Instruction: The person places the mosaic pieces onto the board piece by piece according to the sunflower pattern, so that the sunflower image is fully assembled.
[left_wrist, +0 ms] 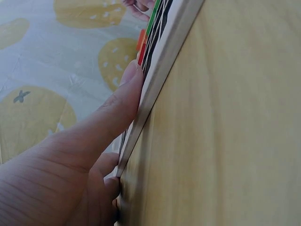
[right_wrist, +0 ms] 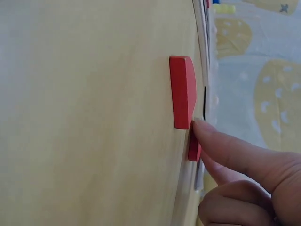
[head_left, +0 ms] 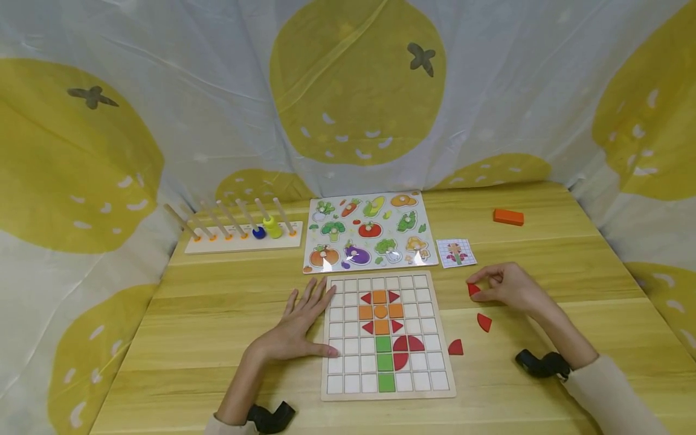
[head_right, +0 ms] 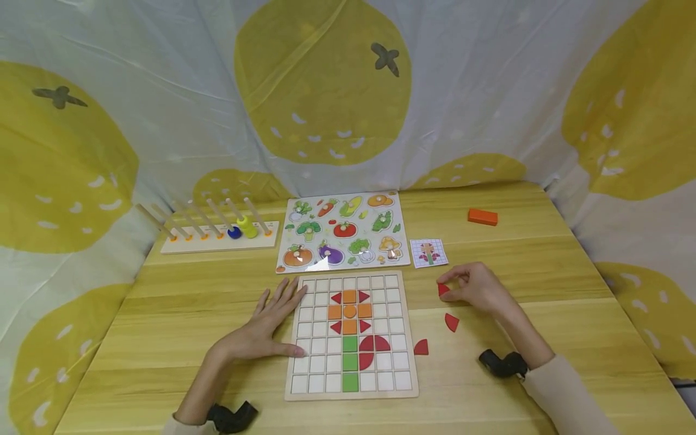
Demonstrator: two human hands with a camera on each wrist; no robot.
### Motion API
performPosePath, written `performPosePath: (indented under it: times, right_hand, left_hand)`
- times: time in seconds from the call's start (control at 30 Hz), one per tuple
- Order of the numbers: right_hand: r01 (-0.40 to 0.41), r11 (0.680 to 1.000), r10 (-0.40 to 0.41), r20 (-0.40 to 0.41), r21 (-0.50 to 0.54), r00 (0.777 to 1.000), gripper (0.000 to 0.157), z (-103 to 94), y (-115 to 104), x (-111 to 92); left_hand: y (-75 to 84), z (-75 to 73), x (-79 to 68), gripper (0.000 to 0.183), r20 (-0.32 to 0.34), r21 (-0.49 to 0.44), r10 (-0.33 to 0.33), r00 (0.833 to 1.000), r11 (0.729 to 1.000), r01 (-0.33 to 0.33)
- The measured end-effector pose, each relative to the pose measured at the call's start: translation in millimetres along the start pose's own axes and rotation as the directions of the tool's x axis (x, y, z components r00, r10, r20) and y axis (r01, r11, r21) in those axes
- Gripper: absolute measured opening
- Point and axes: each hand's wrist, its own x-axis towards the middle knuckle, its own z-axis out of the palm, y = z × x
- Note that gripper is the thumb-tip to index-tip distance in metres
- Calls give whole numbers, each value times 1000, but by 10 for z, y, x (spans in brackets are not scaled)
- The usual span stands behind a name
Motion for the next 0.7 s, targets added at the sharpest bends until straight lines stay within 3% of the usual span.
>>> performPosePath:
  times: [0.43, 0.7]
  right_hand:
    - [75, 997, -75, 62, 4, 995, 34, 24, -65, 49]
    - [153, 985, -161, 102, 84, 982, 30, 415, -506, 15]
  left_hand:
    - [-20, 9, 2, 121, -3, 26, 2, 1000, 1000, -1]
    - [1, -1, -2, 122, -6, 23, 2, 1000, 1000, -2]
